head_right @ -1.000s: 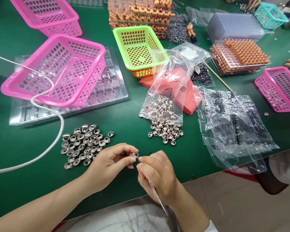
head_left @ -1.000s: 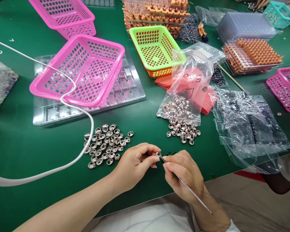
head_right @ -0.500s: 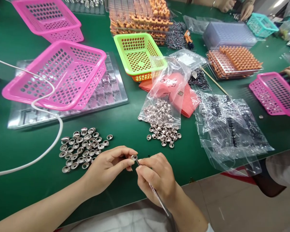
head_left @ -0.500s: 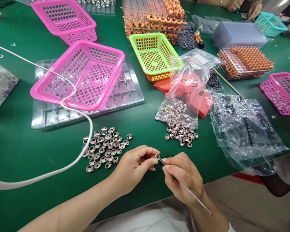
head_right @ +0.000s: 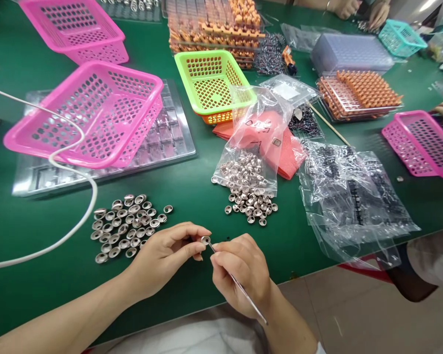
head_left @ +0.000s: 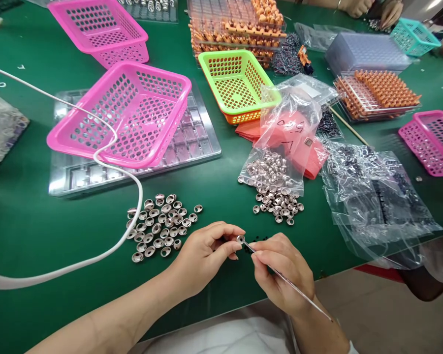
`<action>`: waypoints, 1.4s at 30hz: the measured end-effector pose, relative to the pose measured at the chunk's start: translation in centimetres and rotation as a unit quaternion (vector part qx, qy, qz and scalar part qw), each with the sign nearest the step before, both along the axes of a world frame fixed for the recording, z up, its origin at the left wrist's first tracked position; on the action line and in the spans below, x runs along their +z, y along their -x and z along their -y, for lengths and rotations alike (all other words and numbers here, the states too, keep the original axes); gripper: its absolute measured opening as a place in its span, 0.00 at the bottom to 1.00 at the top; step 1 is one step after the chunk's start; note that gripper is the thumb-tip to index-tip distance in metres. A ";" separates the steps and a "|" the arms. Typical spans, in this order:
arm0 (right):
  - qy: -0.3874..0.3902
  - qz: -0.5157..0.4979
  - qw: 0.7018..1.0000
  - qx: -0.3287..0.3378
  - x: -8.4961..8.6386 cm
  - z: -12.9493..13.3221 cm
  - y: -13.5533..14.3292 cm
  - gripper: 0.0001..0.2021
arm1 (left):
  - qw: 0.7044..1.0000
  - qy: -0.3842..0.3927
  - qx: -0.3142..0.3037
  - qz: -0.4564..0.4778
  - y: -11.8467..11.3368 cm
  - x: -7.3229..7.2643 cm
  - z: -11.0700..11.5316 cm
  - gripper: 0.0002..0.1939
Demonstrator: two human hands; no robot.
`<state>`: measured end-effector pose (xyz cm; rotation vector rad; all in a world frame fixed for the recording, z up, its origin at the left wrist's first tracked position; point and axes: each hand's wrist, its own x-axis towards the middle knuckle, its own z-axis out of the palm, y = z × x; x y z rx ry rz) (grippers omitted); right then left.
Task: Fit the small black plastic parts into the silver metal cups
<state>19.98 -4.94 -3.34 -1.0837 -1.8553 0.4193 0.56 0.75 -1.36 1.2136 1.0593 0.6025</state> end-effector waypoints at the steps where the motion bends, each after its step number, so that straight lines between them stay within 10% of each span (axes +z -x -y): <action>1: 0.001 -0.001 1.000 0.001 0.0 0.0 0.0 0.16 | 1.000 -0.001 -0.001 -0.001 0.0 0.0 0.0 0.08; 32: -0.031 0.138 0.987 0.071 0.7 0.4 -0.5 0.13 | 0.994 -0.087 -0.040 -0.050 0.0 -0.9 0.5 0.09; 42: -0.057 0.058 0.996 0.034 -0.5 0.0 -0.1 0.14 | 0.999 -0.009 -0.033 0.001 -0.2 -0.3 0.0 0.08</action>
